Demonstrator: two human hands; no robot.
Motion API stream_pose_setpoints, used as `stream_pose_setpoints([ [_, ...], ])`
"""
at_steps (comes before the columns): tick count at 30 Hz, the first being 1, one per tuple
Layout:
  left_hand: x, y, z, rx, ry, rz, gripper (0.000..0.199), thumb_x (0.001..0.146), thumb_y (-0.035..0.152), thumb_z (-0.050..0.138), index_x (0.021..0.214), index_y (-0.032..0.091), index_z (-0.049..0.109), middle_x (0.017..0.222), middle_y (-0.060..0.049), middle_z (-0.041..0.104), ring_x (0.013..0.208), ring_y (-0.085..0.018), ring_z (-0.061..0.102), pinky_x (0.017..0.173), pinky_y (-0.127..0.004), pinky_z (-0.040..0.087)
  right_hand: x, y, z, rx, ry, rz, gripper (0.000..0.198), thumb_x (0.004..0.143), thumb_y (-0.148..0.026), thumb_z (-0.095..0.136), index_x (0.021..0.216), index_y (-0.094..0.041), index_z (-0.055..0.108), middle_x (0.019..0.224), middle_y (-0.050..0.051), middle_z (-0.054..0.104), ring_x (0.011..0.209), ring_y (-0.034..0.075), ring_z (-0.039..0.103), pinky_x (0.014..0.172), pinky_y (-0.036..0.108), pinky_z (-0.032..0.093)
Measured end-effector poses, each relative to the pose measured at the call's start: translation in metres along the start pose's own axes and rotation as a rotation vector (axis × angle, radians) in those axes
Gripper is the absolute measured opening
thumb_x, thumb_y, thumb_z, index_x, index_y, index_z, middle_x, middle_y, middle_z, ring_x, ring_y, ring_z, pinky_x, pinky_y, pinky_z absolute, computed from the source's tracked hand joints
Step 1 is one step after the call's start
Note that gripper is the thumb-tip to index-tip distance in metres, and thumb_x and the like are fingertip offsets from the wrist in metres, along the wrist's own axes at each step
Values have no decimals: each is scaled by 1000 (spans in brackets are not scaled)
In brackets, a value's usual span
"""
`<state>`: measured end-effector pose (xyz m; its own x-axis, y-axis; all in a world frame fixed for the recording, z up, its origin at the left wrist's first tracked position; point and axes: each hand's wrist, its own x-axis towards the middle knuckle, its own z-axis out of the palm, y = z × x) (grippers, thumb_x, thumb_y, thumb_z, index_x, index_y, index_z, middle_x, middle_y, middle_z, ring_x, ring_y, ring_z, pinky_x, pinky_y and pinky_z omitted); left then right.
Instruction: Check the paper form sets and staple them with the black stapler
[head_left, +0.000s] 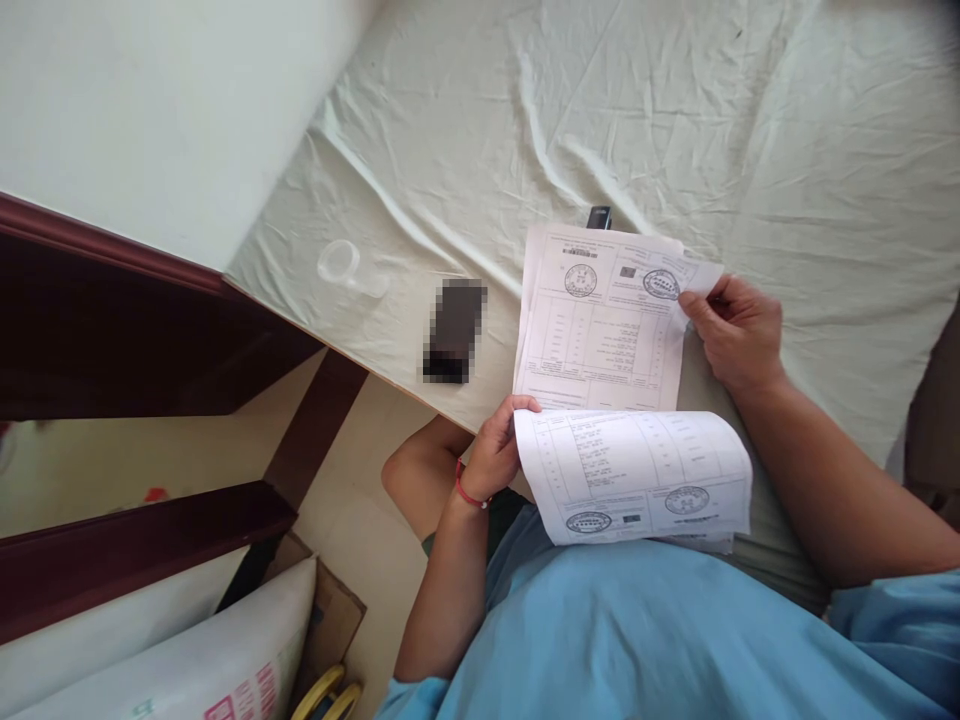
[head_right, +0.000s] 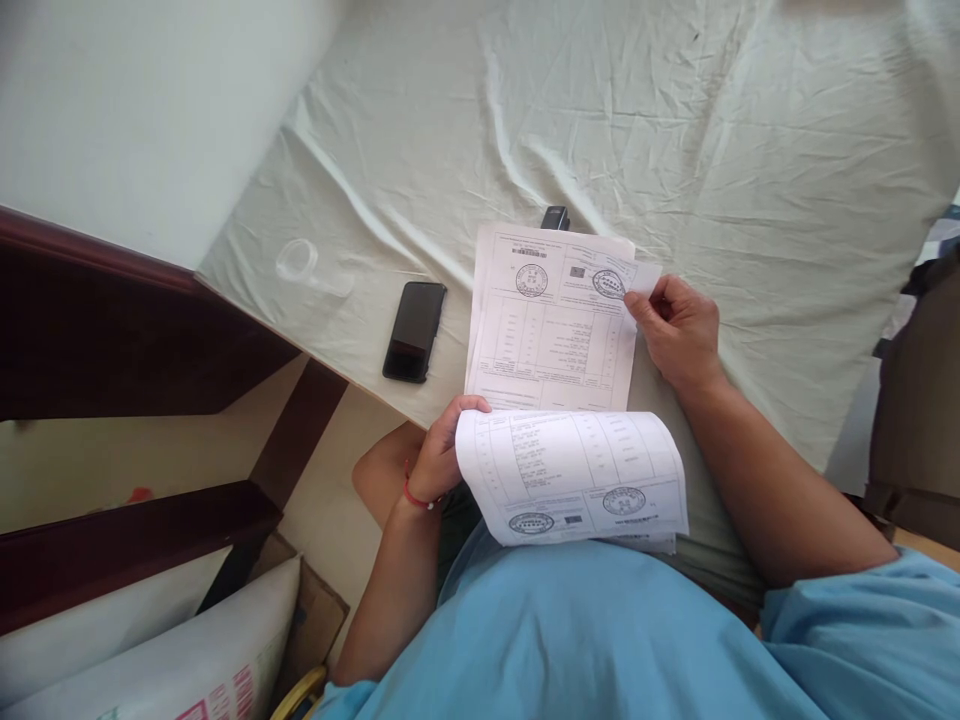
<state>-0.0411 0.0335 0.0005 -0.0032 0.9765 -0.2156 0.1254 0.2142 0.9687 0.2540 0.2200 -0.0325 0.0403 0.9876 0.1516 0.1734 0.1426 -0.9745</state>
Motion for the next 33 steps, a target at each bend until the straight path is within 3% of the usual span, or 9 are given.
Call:
stream_pose_setpoints([
  [27, 0, 1, 0, -10, 2, -23, 18, 92, 27, 69, 108, 21, 63, 86, 2, 61, 71, -12, 50, 65, -23, 41, 0, 0, 2, 32, 16, 2, 18, 85, -39, 81, 88, -22, 75, 83, -1, 70, 74, 15, 60, 70, 30, 46],
  [33, -1, 3, 2, -15, 18, -28, 19, 91, 28, 70, 108, 22, 63, 84, 3, 60, 69, -11, 49, 64, -23, 41, 0, 0, 1, -4, 11, 7, 19, 85, -39, 80, 84, -22, 73, 77, -2, 65, 70, 14, 56, 71, 31, 46],
])
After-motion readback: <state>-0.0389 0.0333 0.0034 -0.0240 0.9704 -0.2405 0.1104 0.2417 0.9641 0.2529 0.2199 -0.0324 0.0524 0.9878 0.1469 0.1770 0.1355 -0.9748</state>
